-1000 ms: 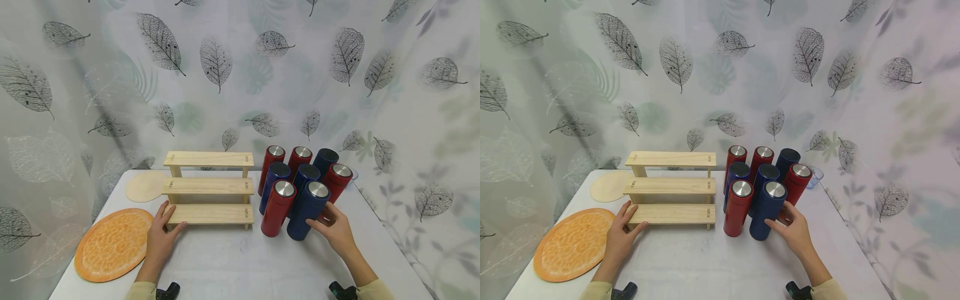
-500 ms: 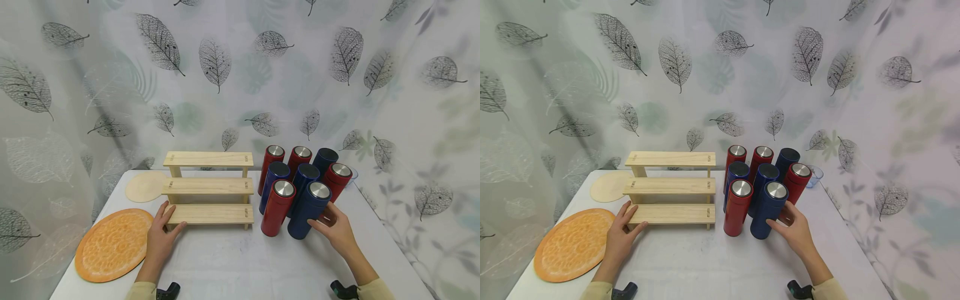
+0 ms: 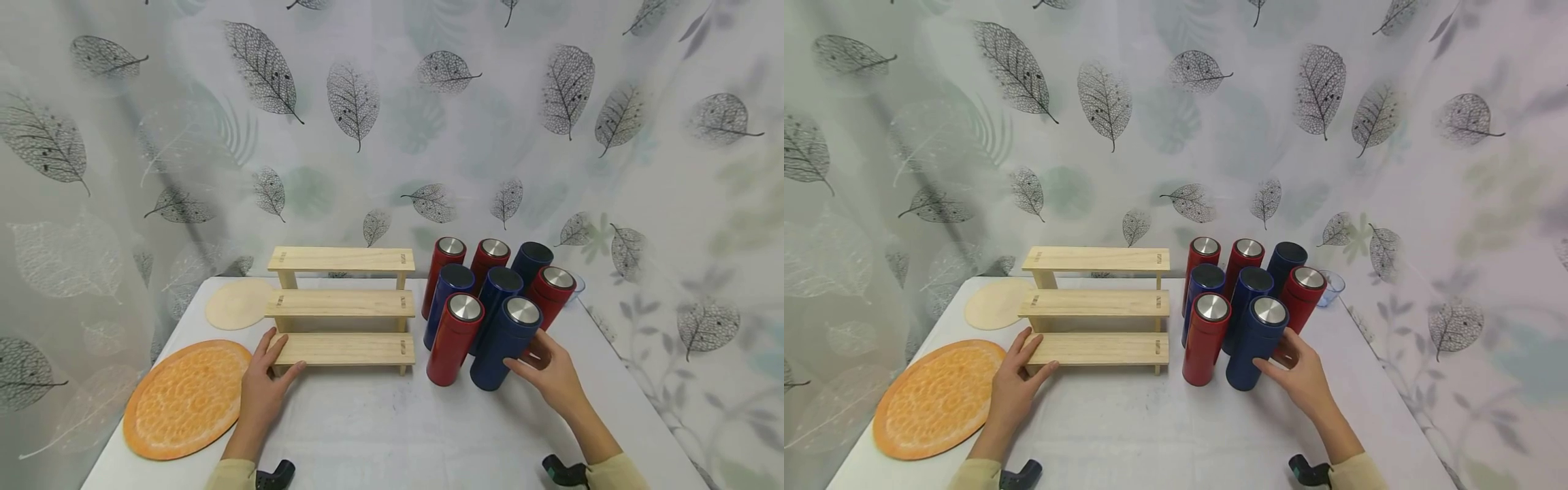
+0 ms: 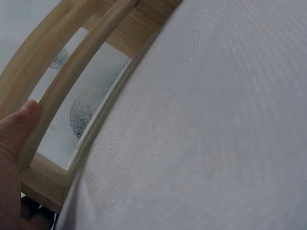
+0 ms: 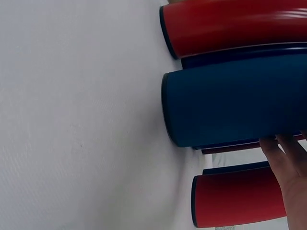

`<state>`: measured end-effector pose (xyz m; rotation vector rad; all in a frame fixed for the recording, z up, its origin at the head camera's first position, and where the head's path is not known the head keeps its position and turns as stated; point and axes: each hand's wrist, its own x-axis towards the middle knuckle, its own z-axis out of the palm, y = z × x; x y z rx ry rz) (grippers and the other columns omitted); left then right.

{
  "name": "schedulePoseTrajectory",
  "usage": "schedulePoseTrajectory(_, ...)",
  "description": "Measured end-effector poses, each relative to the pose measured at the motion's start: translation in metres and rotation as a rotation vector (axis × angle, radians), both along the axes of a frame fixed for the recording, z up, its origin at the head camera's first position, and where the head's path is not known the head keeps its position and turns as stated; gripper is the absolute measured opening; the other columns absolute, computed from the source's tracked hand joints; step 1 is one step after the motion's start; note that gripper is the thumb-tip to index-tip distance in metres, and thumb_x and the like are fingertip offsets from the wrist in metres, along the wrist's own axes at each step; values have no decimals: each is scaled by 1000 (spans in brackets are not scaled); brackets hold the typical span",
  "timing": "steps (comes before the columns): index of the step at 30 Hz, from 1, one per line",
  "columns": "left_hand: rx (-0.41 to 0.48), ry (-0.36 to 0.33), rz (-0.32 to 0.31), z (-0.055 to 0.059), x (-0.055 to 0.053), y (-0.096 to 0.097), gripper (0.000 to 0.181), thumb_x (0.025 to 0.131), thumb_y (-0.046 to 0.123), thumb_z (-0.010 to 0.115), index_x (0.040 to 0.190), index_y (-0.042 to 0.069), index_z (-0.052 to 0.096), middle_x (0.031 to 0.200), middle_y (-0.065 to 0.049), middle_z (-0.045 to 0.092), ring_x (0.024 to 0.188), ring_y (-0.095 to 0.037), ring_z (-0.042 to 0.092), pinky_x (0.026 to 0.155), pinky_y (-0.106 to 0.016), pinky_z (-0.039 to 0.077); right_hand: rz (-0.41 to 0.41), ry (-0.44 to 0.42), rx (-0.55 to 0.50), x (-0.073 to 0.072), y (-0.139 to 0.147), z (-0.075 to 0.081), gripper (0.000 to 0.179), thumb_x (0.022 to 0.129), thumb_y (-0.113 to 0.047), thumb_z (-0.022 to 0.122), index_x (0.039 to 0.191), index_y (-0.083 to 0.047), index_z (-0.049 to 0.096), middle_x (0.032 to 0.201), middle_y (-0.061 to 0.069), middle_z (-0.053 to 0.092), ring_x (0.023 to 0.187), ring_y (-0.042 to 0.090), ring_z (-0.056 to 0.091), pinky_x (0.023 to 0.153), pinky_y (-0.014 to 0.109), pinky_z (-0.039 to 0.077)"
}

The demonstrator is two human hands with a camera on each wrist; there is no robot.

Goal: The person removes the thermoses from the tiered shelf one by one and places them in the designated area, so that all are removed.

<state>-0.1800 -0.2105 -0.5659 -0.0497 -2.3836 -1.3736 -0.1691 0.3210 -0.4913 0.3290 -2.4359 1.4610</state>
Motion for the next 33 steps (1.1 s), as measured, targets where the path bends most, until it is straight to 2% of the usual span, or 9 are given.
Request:
schedulePoseTrajectory(3,1,6,-5,0,-2,1,74,92,22,91,155,0,59,172,-19,36,157,-45,32,103,1,25,6,-1,10,-1,3,0,74,94,-4,85,160,-2,50,135,-18,65,114,-2,66,95,20,55)
schedulePoseTrajectory(5,1,7,-8,0,-3,2,74,92,22,91,155,0,59,172,-19,36,157,-45,32,103,1,25,6,-3,18,-2,5,0,74,93,-4,86,159,-2,51,134,-19,65,114,-2,66,95,21,55)
schedulePoseTrajectory(14,-5,11,-11,-2,-7,6,74,93,23,91,155,0,59,172,-18,36,157,-44,33,103,1,25,-29,-35,62,1,7,3,75,96,-10,85,160,-2,49,141,19,67,113,-4,64,95,19,54)
schedulePoseTrajectory(19,-4,15,-17,-2,-8,6,73,93,22,90,155,0,58,172,-18,36,157,-45,32,103,1,24,-73,-51,105,8,3,7,75,96,-16,86,161,-3,49,143,19,66,114,-10,59,96,16,51)
schedulePoseTrajectory(22,-12,-3,-11,0,-8,4,74,93,23,90,155,1,58,172,-17,36,158,-44,32,105,0,24,-92,-19,127,13,-1,9,73,96,-17,87,159,-4,52,142,17,67,115,-11,58,98,14,49)
schedulePoseTrajectory(24,-21,-25,-5,2,-7,4,74,93,25,90,156,1,58,173,-17,35,158,-42,31,112,-8,29,-105,28,130,16,-3,12,70,95,-14,87,157,-5,54,141,16,68,117,-10,58,99,13,48)
schedulePoseTrajectory(27,-36,-63,8,9,-3,3,74,94,27,89,156,2,58,174,-16,33,158,-42,31,121,-35,37,-130,115,136,20,-3,16,70,93,-8,88,156,-7,57,141,14,69,120,-9,59,102,12,45)
schedulePoseTrajectory(30,-79,-73,38,21,5,2,74,94,29,89,156,2,58,175,-18,30,156,-47,33,117,-64,38,-162,197,164,25,-4,24,74,90,-3,89,156,-11,58,143,12,68,125,-8,59,104,10,42)
schedulePoseTrajectory(33,-150,-33,75,37,13,2,74,94,31,90,155,2,58,175,-20,27,155,-51,32,112,-73,38,-192,288,204,30,-6,36,78,85,1,91,156,-13,60,145,10,67,130,-6,57,107,11,40)
